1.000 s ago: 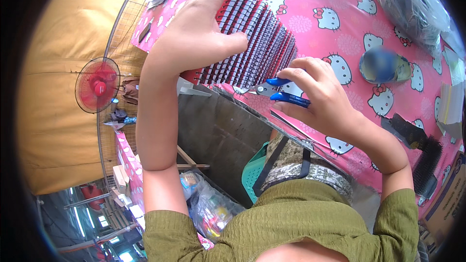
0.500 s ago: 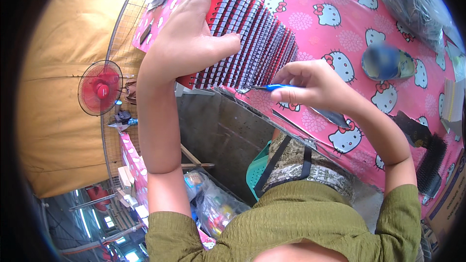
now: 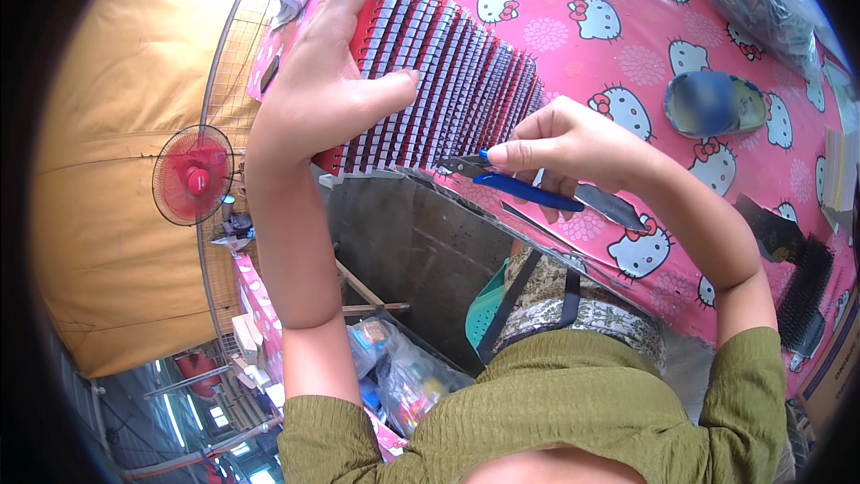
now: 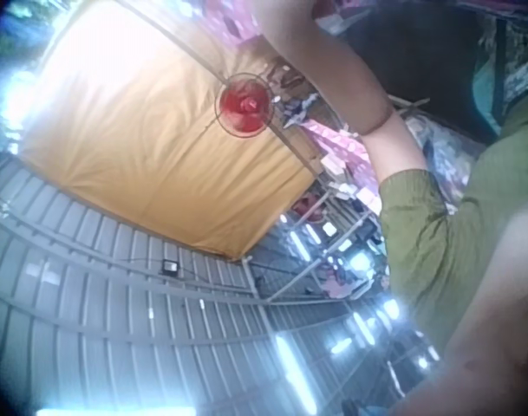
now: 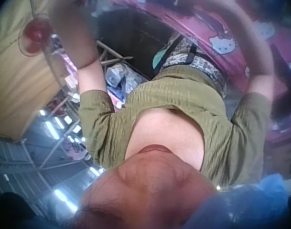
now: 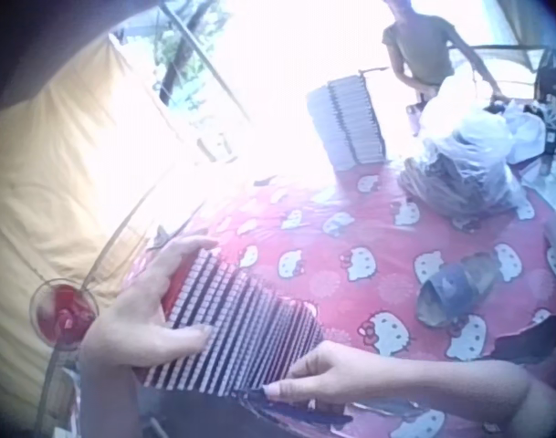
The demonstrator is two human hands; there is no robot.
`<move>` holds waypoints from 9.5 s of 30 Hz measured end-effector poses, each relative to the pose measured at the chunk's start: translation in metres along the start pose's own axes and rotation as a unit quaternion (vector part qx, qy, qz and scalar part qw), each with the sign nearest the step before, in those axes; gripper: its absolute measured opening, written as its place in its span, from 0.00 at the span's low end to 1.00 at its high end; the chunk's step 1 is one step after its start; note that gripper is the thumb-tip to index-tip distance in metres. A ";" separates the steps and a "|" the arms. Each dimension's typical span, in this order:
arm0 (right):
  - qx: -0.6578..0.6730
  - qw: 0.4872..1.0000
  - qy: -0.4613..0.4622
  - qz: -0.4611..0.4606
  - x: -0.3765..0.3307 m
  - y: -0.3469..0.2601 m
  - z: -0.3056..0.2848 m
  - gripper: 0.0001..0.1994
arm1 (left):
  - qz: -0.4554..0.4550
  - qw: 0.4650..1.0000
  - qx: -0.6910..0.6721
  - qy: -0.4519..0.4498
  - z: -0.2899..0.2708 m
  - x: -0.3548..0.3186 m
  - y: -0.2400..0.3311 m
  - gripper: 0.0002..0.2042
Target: The person trims the excess spiral coil from a stack of notebooks using pliers and then aligns the notebooks on a table.
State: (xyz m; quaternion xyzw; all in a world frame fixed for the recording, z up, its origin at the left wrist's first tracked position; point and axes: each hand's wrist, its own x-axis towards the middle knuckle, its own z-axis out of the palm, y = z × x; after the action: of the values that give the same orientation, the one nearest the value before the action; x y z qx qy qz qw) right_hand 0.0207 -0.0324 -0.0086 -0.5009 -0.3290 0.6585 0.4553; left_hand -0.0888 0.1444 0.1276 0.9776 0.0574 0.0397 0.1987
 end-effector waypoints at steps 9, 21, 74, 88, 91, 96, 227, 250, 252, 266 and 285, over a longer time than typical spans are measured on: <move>-0.448 0.712 0.302 -0.448 0.007 0.048 0.011 0.23 | -0.032 0.999 -0.032 0.013 0.002 0.002 0.002 0.37; -0.243 0.938 0.114 -0.220 0.003 0.029 0.002 0.19 | -0.071 0.989 -0.130 0.019 0.008 0.000 0.011 0.36; -0.530 0.657 0.339 -0.415 0.008 0.054 0.021 0.19 | -0.100 0.974 -0.204 0.006 0.011 -0.004 0.026 0.39; -0.237 0.944 0.130 -0.188 0.002 0.044 0.006 0.19 | -0.116 0.956 -0.270 -0.004 0.006 -0.004 0.017 0.39; -0.444 0.796 0.250 -0.326 -0.002 0.058 0.008 0.20 | -0.085 0.969 -0.234 0.004 0.009 -0.008 0.017 0.39; -0.497 0.664 0.344 -0.439 0.013 0.064 0.011 0.20 | -0.079 0.977 -0.195 0.021 0.015 -0.004 0.030 0.39; -0.511 0.689 0.323 -0.399 0.003 0.103 -0.021 0.23 | 0.177 0.861 0.428 -0.210 0.062 -0.008 0.087 0.33; -0.155 0.982 0.094 -0.047 0.017 0.075 -0.033 0.21 | 0.146 0.778 0.472 -0.388 0.108 0.005 0.027 0.29; -0.113 0.990 0.081 -0.008 0.016 0.074 -0.031 0.22 | 0.150 0.797 0.449 -0.375 0.110 0.002 0.022 0.30; -0.471 0.756 0.292 -0.349 0.024 0.108 -0.019 0.20 | 0.148 0.767 0.484 -0.395 0.111 0.007 0.026 0.31; -0.545 0.686 0.318 -0.363 0.028 0.118 -0.017 0.22 | 0.154 0.737 0.509 -0.417 0.119 0.010 0.027 0.28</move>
State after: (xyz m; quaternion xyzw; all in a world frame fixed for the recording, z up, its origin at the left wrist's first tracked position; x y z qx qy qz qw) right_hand 0.0026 -0.0505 -0.1280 -0.6816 -0.6216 -0.0517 0.3826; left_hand -0.0646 0.0752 0.0299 0.8468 -0.1708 -0.3775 -0.3336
